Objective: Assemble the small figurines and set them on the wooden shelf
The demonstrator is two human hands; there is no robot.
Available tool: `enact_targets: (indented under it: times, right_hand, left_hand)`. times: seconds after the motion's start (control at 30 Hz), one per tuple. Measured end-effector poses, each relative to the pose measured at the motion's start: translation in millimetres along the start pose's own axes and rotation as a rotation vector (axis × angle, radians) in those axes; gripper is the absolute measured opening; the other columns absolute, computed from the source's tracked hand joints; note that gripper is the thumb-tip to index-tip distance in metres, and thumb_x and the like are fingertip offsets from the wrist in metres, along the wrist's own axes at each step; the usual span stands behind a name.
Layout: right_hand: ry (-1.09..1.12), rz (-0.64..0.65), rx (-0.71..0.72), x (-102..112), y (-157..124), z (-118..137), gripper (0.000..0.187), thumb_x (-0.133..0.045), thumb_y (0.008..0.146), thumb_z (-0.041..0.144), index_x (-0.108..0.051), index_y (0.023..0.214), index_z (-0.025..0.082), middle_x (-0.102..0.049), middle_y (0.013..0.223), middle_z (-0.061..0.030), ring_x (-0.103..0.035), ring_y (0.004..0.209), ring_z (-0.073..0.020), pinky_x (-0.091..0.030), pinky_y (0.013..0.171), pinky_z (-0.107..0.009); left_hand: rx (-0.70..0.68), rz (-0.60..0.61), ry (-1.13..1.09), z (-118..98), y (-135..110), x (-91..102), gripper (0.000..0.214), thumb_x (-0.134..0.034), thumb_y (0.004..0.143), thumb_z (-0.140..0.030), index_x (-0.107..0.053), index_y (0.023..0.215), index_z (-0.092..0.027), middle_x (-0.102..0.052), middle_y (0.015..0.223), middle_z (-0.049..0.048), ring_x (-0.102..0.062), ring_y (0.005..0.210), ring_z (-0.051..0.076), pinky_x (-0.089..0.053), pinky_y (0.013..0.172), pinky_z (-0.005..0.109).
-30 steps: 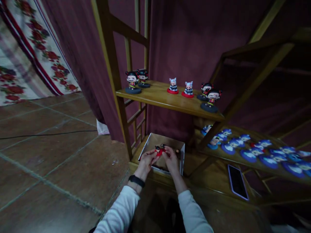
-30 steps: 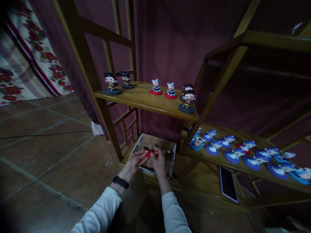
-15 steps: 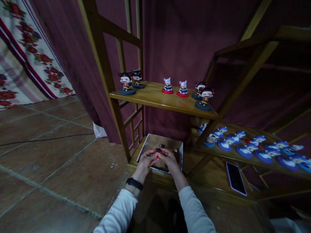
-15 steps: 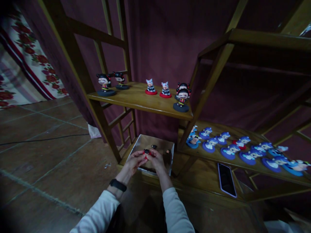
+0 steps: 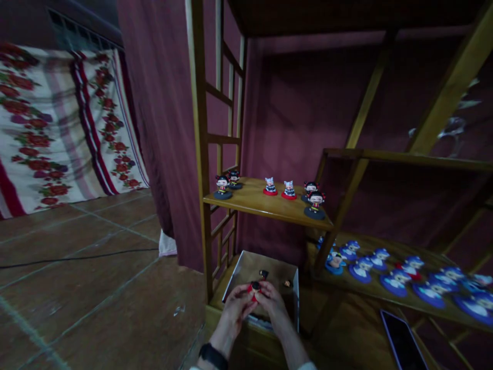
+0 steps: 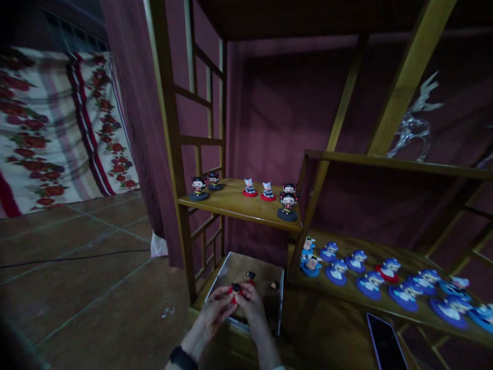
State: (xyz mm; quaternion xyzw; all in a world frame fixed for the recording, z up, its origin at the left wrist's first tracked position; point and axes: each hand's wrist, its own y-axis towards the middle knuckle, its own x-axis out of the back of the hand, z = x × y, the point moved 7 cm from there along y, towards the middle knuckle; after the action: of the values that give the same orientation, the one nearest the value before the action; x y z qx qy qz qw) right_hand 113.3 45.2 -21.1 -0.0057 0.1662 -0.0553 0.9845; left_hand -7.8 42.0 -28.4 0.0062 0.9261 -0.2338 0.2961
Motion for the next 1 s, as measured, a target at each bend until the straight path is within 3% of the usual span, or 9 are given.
enact_targets:
  times: [0.2,0.47,0.67,1.0]
  right_hand:
    - [0.142,0.008,-0.050,-16,-30,-1,0.046,-0.084,0.049,0.049,-0.067,0.080,0.020,-0.072,0.089,-0.0087,-0.067,0.084,-0.0250,-0.052,0.074,-0.037]
    - [0.174,0.030,-0.028,-18,-80,-13,0.041,-0.086,0.043,0.047,-0.068,0.072,0.023,-0.072,0.079,-0.0069,-0.067,0.075,-0.0260,-0.051,0.074,-0.042]
    - [0.154,0.056,-0.018,-21,-114,-13,0.042,-0.086,0.041,0.048,-0.068,0.072,0.026,-0.072,0.076,-0.0052,-0.067,0.072,-0.0271,-0.050,0.073,-0.045]
    - [0.072,-0.018,-0.101,-18,-171,11,0.041,-0.082,0.051,0.044,-0.066,0.079,0.019,-0.070,0.083,-0.0036,-0.065,0.077,-0.0195,-0.050,0.076,-0.035]
  left_hand:
    - [0.004,0.010,0.006,1,-29,9.8,0.029,-0.080,0.064,-0.014,-0.058,0.083,-0.016,-0.067,0.067,0.0021,-0.066,0.056,0.014,-0.057,0.063,0.027]
    - [0.018,0.031,0.046,18,-72,30.2,0.031,-0.081,0.058,-0.013,-0.060,0.079,-0.019,-0.066,0.067,0.0011,-0.067,0.059,0.016,-0.056,0.063,0.028]
    - [0.107,-0.042,0.114,38,-92,49.5,0.027,-0.079,0.060,-0.013,-0.060,0.077,-0.020,-0.064,0.061,-0.0012,-0.066,0.054,0.015,-0.056,0.062,0.028]
    - [0.063,0.049,0.106,36,-144,37.9,0.031,-0.074,0.069,-0.009,-0.060,0.096,-0.014,-0.070,0.074,0.0059,-0.067,0.058,0.013,-0.056,0.063,0.024]
